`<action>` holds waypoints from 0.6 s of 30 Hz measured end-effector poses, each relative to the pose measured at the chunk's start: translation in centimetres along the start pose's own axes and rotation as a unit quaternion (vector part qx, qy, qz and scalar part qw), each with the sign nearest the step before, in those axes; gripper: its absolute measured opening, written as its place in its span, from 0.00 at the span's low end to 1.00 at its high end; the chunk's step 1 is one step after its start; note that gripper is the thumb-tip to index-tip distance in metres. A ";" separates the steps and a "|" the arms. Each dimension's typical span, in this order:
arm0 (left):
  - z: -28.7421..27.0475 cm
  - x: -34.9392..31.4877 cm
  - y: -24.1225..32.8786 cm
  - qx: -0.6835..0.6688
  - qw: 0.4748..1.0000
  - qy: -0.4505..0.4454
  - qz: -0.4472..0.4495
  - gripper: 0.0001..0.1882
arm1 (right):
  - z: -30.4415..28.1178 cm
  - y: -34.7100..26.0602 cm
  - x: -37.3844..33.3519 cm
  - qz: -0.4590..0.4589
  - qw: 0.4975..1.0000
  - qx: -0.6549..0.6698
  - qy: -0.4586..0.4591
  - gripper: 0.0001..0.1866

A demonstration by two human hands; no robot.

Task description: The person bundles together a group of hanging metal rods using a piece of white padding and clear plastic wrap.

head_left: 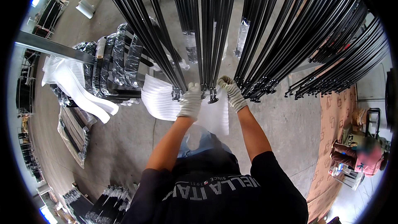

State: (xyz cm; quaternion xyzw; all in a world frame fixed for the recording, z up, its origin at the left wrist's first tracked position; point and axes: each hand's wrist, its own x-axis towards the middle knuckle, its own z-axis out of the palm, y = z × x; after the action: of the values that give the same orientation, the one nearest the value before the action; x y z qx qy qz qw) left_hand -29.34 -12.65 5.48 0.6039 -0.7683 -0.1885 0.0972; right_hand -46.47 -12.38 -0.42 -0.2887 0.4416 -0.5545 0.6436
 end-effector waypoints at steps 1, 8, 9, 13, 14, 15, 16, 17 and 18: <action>-0.9 -0.7 -0.1 -0.017 0.998 0.033 0.054 0.09 | 0.1 0.3 0.2 -0.004 1.000 0.017 0.010 0.03; -7.2 -2.0 -5.5 -0.094 0.971 0.211 0.059 0.22 | -0.8 0.9 1.2 -0.018 0.998 0.001 0.064 0.03; -7.4 -0.3 -6.6 -0.080 0.989 0.118 0.026 0.23 | -0.8 0.7 1.1 -0.015 0.997 -0.010 0.079 0.03; -4.6 4.6 -13.4 -0.099 0.973 -0.183 0.095 0.18 | 0.4 1.7 1.6 -0.010 0.994 -0.039 0.105 0.04; -4.9 5.8 -12.2 -0.127 0.946 -0.286 0.087 0.14 | -0.3 1.8 1.6 -0.014 0.990 -0.044 0.130 0.04; -4.7 6.2 -11.7 -0.096 0.955 -0.259 0.111 0.11 | -1.1 2.0 1.6 -0.017 0.987 -0.048 0.154 0.05; -4.5 6.2 -11.6 -0.062 0.962 -0.231 0.129 0.09 | -0.9 1.8 1.4 -0.020 0.983 -0.043 0.175 0.04; -4.4 6.1 -11.8 -0.027 0.968 -0.203 0.144 0.08 | -0.7 1.8 1.1 -0.022 0.980 -0.038 0.195 0.04; -4.4 5.9 -12.3 -0.047 0.972 -0.175 0.151 0.08 | -0.4 1.7 0.9 -0.023 0.976 -0.033 0.214 0.04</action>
State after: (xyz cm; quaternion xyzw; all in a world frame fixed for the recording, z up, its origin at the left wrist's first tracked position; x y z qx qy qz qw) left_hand -18.21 -21.51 4.03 0.4330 -0.8461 -0.3104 0.0166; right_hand -46.06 -12.84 -2.32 -0.1943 0.5804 -0.6034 0.5111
